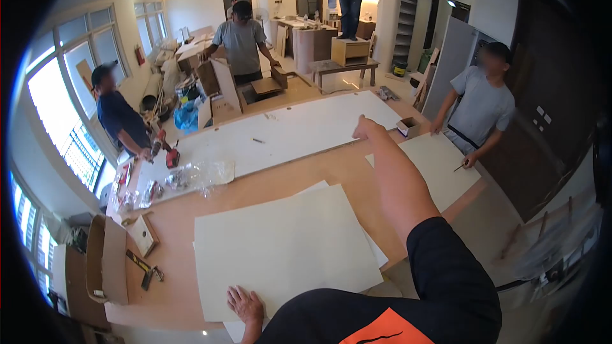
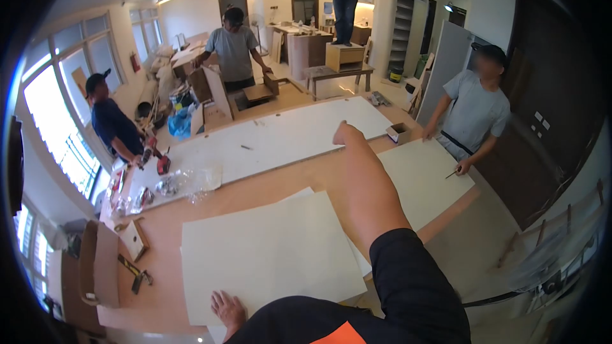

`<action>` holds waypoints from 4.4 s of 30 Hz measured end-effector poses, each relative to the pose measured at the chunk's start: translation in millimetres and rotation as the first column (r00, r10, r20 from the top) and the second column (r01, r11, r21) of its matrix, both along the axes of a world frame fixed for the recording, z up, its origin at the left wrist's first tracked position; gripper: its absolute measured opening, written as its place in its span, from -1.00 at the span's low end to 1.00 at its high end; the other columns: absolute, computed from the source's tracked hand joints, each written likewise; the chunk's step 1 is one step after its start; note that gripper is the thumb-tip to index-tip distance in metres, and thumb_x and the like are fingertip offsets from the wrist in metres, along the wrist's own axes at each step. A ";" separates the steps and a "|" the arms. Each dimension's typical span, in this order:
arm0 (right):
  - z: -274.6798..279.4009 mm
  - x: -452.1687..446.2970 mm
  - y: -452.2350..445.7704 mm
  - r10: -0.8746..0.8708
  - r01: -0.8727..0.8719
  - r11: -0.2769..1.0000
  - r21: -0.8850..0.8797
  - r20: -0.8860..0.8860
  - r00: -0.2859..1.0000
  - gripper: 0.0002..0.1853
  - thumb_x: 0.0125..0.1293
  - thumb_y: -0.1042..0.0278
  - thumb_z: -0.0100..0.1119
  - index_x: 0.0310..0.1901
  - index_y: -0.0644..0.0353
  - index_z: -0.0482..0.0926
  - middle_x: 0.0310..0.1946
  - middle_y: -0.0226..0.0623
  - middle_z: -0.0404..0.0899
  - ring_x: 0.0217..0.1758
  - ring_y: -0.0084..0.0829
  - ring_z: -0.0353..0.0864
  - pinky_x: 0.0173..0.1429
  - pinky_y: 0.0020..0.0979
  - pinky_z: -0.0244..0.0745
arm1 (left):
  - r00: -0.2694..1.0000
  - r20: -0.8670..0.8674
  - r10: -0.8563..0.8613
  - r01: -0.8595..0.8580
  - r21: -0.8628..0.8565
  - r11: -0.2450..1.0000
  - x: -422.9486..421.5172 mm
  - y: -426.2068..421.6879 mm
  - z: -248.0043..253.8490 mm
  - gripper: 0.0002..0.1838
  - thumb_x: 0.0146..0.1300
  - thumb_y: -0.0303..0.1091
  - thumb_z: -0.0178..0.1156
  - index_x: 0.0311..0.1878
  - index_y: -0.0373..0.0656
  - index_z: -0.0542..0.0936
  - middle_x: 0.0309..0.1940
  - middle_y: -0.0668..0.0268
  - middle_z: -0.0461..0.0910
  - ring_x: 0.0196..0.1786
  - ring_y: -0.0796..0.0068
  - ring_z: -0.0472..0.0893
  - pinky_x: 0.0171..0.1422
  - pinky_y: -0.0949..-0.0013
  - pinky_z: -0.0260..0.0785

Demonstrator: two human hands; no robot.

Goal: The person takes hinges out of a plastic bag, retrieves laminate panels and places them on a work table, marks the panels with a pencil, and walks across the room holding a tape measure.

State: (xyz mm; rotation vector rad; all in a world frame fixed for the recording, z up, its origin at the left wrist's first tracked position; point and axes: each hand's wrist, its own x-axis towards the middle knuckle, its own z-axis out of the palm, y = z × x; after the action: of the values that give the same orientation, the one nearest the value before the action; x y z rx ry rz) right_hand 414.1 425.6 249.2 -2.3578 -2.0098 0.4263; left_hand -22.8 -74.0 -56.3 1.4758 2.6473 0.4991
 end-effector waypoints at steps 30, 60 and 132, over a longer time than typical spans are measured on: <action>46.4 164.7 -44.9 -0.300 0.294 0.947 0.129 0.027 0.954 -0.31 0.15 0.40 0.30 0.34 0.27 0.32 0.34 0.02 0.45 0.39 -0.08 0.48 0.44 -0.15 0.41 | 0.999 0.033 0.008 -0.006 -0.076 0.997 1.4 0.8 1.9 -0.28 0.38 -0.06 0.06 0.46 -0.36 0.27 0.55 -0.09 0.09 0.63 -0.05 -0.04 0.65 -0.10 -0.27; -328.2 10.8 -251.7 -0.073 0.056 0.986 -0.158 -0.107 0.992 0.04 0.26 -0.17 0.24 0.57 0.24 -0.07 0.57 0.04 0.04 0.63 -0.01 0.02 0.60 -0.10 0.09 | 1.000 -0.008 0.028 -0.028 -0.025 0.999 -42.4 -9.9 -7.8 -0.27 0.34 0.05 0.15 0.44 -0.21 0.35 0.51 -0.12 0.16 0.57 -0.08 0.10 0.60 -0.18 -0.13; -371.0 118.3 -426.5 -0.686 0.721 0.302 -0.623 -0.668 -0.290 -0.53 0.38 0.23 0.29 0.24 0.23 0.48 0.20 -0.17 0.55 0.26 -0.06 0.53 0.26 0.13 0.45 | 0.660 0.202 0.724 -0.646 -0.340 0.684 -78.3 -87.5 15.0 -0.38 0.14 0.10 0.39 -0.08 -0.37 0.61 -0.02 -0.16 0.63 0.02 -0.18 0.63 0.09 -0.07 0.49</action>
State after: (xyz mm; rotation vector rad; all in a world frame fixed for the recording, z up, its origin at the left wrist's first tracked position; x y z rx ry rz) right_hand 532.4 -1.0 -121.8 -1.8676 0.1593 1.1802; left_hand -101.1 -161.5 -41.3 0.2180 2.7703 0.3824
